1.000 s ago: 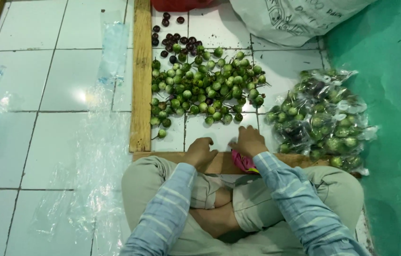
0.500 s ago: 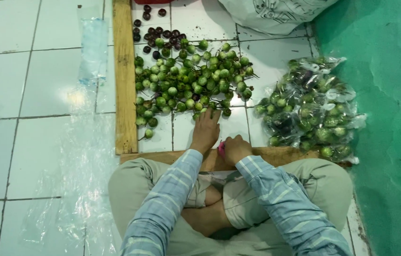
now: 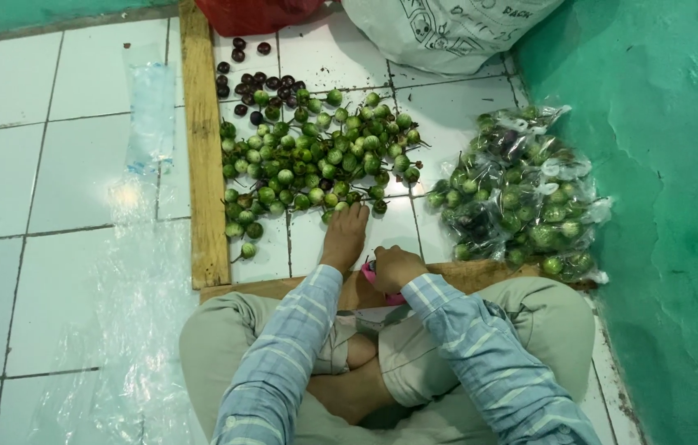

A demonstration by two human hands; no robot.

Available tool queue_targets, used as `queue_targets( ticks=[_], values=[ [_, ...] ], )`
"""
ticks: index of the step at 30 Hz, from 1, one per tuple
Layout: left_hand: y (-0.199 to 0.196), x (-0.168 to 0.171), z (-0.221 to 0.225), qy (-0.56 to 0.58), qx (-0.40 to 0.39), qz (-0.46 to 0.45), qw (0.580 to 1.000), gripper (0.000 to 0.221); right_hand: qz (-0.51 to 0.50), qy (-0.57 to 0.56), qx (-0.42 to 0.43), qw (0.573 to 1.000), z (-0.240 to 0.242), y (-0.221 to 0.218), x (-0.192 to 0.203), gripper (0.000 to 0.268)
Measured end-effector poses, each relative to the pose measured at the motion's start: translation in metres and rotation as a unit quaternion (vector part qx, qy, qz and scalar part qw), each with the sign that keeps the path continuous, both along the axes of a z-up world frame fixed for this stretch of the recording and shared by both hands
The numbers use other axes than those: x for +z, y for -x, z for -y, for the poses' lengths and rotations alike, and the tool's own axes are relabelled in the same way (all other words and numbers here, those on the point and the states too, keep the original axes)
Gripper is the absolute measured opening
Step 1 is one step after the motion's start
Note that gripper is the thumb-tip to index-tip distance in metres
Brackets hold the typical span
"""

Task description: Sorting and cleaning small green vegetables using a cloth.

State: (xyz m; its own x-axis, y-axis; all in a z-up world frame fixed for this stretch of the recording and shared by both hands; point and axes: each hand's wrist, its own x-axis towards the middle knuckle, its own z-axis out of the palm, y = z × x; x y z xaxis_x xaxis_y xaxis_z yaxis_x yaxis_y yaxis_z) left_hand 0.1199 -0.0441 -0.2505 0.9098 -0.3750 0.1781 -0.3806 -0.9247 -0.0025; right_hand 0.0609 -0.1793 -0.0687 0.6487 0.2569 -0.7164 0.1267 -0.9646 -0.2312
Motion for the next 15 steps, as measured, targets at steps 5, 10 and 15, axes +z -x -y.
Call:
queue_targets(
  ticks=[5, 10, 15],
  values=[
    [0.012, 0.055, -0.005, 0.233, -0.008, 0.054, 0.971, 0.039, -0.034, -0.161, -0.1, 0.981, 0.032, -0.015, 0.009, 0.063],
    [0.035, 0.136, -0.014, 0.484, 0.058, 0.036, 0.873, 0.034, 0.002, -0.374, -0.21, 0.903, 0.059, -0.01, 0.062, 0.047],
    [0.066, 0.165, -0.018, 0.573, 0.053, 0.034, 0.817, 0.034, 0.088, -0.624, -0.219, 0.745, 0.058, -0.009, 0.033, 0.058]
  ],
)
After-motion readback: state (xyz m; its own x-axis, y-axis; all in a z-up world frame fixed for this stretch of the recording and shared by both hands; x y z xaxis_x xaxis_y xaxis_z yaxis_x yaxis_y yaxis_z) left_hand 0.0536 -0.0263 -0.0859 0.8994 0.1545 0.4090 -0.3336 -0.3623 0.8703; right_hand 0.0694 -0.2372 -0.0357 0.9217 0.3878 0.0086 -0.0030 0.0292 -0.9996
